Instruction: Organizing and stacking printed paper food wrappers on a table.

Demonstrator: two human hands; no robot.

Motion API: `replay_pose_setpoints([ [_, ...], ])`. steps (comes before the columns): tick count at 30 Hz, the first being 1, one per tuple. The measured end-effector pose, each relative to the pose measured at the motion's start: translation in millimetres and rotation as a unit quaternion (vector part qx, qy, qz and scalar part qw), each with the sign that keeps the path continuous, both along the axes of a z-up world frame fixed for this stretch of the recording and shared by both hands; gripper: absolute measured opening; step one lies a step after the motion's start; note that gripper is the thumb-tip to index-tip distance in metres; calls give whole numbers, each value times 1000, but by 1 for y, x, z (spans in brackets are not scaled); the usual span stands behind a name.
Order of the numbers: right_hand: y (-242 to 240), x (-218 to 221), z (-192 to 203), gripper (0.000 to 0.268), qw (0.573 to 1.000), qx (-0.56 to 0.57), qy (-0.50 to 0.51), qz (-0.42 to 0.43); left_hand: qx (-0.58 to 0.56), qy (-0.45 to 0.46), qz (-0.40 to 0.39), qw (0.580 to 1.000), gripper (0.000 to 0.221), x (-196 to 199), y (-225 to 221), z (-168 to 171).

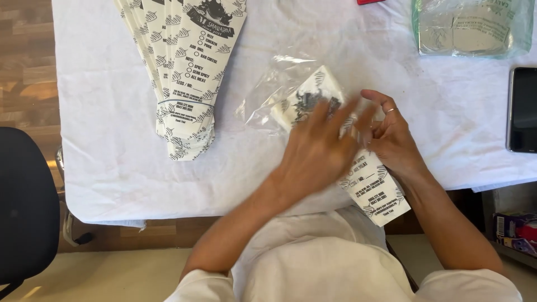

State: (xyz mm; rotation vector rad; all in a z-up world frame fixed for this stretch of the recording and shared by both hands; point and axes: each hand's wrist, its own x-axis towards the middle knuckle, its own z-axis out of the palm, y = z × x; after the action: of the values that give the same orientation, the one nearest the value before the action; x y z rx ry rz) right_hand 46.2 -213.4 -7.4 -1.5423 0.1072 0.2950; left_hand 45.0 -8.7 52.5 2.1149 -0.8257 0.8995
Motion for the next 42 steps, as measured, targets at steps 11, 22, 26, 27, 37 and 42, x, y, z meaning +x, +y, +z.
replay_pose_setpoints([
  [11,8,21,-24,62,980,-93,-162,73,128,57,-45,989,9,57,-31,-39],
  [22,38,32,16,93,983,-81,-165,4,-6,83,97,992,30,-32,-16,-53],
  [26,49,34,6,83,992,-22,-122,-16,71,80,28,994,11,-61,-28,-86],
  [27,45,37,11,83,992,-22,-122,-16,72,80,28,994,11,-67,-32,-79],
  [37,38,22,66,72,966,-206,-149,46,-116,113,-7,987,61,0,72,-16],
  [42,28,23,43,59,860,-341,-333,184,-78,284,-3,956,117,32,120,-9],
])
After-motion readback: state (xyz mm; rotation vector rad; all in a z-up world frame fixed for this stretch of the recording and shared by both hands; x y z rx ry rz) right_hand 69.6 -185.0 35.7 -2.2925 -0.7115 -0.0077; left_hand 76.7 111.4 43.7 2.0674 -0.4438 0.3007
